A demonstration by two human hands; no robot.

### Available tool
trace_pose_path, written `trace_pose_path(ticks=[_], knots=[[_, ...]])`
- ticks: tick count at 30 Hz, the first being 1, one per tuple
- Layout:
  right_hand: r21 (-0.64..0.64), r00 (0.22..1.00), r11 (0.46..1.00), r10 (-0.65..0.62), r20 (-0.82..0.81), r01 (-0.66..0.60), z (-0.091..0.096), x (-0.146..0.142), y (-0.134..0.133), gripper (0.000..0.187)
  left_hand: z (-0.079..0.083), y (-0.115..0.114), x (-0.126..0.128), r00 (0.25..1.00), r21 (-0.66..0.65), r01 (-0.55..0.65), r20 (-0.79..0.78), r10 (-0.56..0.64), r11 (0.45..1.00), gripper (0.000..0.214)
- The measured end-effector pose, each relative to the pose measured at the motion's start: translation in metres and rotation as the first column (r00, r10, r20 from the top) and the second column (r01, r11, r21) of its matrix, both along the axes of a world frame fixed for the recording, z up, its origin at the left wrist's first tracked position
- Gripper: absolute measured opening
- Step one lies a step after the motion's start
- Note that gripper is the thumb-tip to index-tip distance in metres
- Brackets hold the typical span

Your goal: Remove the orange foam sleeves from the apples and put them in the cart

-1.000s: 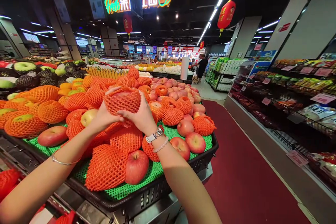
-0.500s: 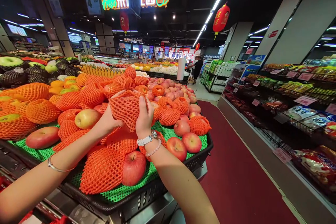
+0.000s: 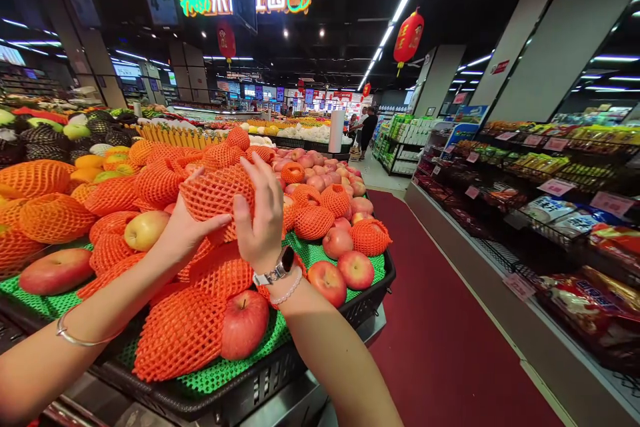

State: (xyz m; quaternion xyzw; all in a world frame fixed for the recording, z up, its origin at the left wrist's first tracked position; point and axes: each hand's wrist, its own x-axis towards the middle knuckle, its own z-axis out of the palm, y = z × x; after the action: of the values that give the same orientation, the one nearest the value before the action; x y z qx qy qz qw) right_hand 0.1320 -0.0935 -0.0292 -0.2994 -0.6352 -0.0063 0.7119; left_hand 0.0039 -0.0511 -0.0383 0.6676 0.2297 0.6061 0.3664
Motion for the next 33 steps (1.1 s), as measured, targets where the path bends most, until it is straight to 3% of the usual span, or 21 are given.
trace_pose_path(ticks=[3,5,13,16,19,22,26,33], knots=[[-0.062,0.972,0.997,-0.022,0.234,0.038,-0.003,-0.004,0.0,0.045,0.0,-0.003,0.003,0.998,-0.011,0.031,0.061,-0.031,0.999,0.09],[-0.093,0.954,0.995,-0.008,0.3,0.038,-0.004,-0.005,0.004,0.044,-0.001,-0.006,0.005,0.992,-0.068,0.089,0.097,-0.082,0.994,0.075],[-0.146,0.967,0.989,0.024,0.255,0.014,-0.005,-0.002,0.009,0.042,-0.003,-0.012,0.009,0.952,-0.218,0.296,0.14,-0.271,0.93,0.045],[-0.11,0.982,0.994,0.03,0.184,-0.009,-0.004,-0.003,0.007,0.043,-0.002,-0.013,0.01,0.959,-0.195,0.262,0.158,-0.234,0.945,0.053],[-0.062,0.999,0.997,0.051,-0.005,-0.052,-0.005,-0.004,0.009,0.044,-0.001,-0.01,0.007,0.969,-0.148,0.205,0.169,-0.179,0.968,0.071],[-0.093,0.954,0.968,0.207,-0.217,-0.231,-0.007,-0.008,0.014,0.047,0.0,-0.006,0.001,0.995,0.02,0.051,0.084,-0.053,0.998,0.097],[-0.124,0.866,0.902,0.347,-0.359,-0.413,-0.012,-0.015,0.023,0.051,0.002,-0.006,-0.005,0.995,0.253,-0.1,0.016,0.099,0.962,0.112],[-0.116,0.833,0.873,0.401,-0.381,-0.473,-0.021,-0.022,0.028,0.059,0.001,-0.01,-0.001,0.982,0.185,-0.13,0.161,0.1,0.974,0.102]])
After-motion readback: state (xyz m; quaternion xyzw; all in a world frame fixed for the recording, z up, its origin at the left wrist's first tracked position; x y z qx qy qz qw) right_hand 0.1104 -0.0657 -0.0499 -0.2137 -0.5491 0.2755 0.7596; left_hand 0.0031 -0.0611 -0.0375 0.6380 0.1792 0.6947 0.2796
